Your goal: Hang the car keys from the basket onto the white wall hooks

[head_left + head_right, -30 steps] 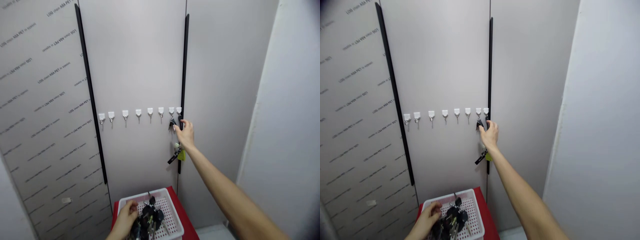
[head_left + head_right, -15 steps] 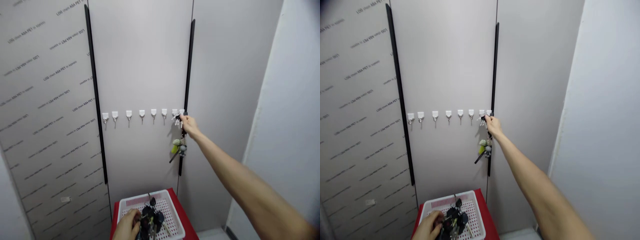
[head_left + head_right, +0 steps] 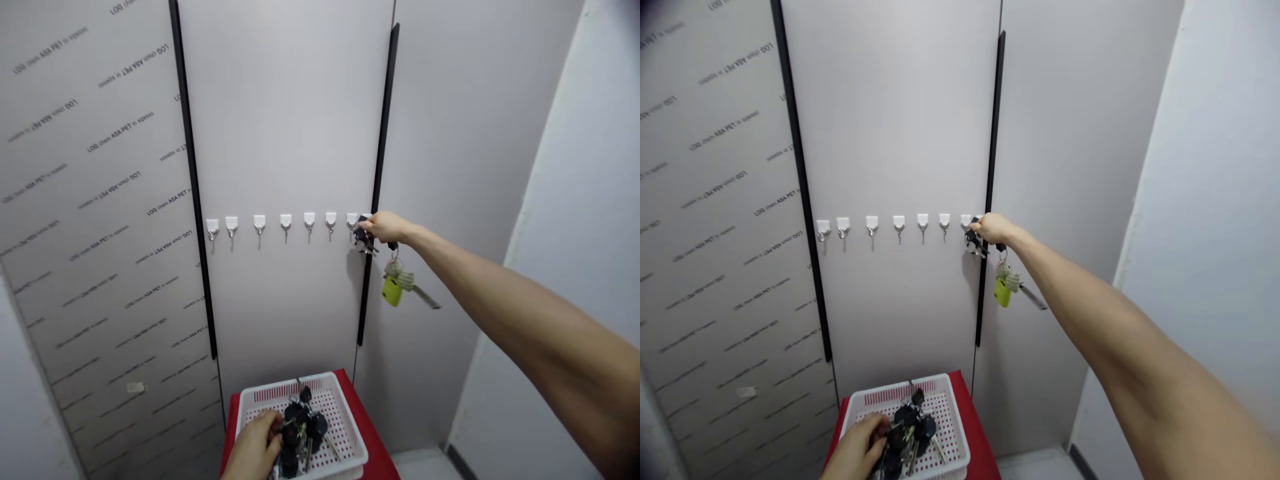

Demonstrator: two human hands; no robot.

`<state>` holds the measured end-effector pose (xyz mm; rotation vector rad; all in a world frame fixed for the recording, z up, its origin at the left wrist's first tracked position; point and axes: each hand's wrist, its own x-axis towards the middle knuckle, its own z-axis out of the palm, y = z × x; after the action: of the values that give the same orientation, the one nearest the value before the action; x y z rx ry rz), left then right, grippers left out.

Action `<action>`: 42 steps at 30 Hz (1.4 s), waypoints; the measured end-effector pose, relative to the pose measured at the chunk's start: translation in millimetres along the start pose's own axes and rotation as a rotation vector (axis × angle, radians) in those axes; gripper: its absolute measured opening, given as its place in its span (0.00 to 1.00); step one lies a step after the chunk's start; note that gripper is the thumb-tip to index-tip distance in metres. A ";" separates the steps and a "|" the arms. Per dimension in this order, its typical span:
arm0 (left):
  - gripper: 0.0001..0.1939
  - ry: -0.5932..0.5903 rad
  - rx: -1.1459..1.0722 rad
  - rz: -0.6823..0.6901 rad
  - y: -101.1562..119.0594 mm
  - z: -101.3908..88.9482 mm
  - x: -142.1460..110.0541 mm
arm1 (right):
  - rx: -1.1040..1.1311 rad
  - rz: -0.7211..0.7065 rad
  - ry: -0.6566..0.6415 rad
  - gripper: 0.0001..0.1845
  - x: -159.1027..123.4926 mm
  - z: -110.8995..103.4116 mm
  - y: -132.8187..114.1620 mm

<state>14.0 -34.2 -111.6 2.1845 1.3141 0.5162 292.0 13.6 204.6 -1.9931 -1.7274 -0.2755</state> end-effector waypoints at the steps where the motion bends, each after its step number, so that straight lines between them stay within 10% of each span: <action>1: 0.11 0.001 -0.001 0.005 -0.4 0.2 0.0 | 0.069 0.024 0.085 0.17 0.4 -1.3 1.2; 6: 0.11 0.020 -0.030 0.022 -1.0 0.7 -0.6 | 0.610 0.063 0.461 0.17 -0.1 -6.2 -7.1; 11: 0.11 0.063 -0.042 0.050 -0.3 -0.2 -2.2 | 0.799 -0.030 0.168 0.16 -32.2 16.2 -34.3; 18: 0.11 0.092 0.005 0.065 -3.8 1.1 -3.5 | 0.667 -0.176 -0.270 0.17 -110.5 107.2 -48.2; 25: 0.13 0.098 0.045 0.059 -6.2 3.2 -2.9 | 0.509 -0.335 -0.362 0.19 -155.6 185.1 -40.7; 36: 0.11 0.067 -0.068 0.035 -5.1 3.1 -0.2 | 0.080 -0.517 -0.579 0.15 -201.0 222.0 -29.3; 42: 0.15 0.036 -0.665 -0.074 30.9 -38.2 27.1 | 0.688 -0.317 -0.416 0.19 -177.0 198.9 -31.5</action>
<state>25.7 -12.5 -61.2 1.5770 1.0369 0.8265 197.7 -42.6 -40.0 -1.3255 -2.0194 0.6012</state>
